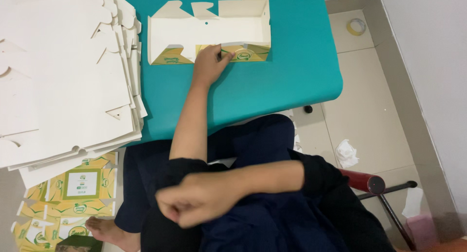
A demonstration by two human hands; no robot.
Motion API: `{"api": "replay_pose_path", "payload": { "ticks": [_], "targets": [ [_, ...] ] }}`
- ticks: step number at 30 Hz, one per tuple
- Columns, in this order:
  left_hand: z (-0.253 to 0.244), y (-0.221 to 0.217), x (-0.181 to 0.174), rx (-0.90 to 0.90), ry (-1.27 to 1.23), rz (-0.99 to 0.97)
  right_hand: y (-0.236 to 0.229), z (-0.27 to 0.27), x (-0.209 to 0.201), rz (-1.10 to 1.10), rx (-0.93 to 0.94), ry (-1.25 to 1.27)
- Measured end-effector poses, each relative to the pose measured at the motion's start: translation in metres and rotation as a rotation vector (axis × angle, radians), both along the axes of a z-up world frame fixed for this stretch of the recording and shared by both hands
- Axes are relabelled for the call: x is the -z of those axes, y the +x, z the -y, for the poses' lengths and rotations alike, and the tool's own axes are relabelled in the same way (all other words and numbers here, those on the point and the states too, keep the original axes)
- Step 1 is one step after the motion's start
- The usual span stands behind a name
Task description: The person assembles flat cardboard pieces into small rectangular boxes by folding the sides and tucking the flaps into slots. They repeat this process for multiple boxes, stacking the finished ones on the table.
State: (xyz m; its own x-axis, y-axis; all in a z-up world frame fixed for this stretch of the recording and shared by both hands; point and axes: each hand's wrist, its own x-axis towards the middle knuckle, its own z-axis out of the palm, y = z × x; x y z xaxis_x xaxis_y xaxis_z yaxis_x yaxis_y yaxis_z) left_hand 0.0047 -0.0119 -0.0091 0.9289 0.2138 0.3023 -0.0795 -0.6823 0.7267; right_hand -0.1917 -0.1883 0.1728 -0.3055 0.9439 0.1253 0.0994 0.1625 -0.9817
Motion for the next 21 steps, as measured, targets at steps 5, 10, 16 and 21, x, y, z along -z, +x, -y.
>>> {"api": "replay_pose_path", "payload": {
  "ticks": [5, 10, 16, 21],
  "targets": [
    [0.0, -0.003, -0.004, 0.028, 0.012, 0.012, -0.041, -0.005, 0.026, -0.005, -0.115, 0.378],
    [0.003, -0.027, -0.028, 0.115, -0.206, 0.121, 0.026, 0.028, 0.0, 0.315, -0.384, 0.134],
    [0.0, -0.063, -0.04, -0.134, -0.232, 0.391, 0.198, 0.053, 0.082, 1.179, 1.227, 0.338],
    [0.003, -0.07, -0.029, -0.309, -0.141, 0.064, 0.24, 0.049, 0.132, 1.007, 1.507, 0.201]
  ]
}}
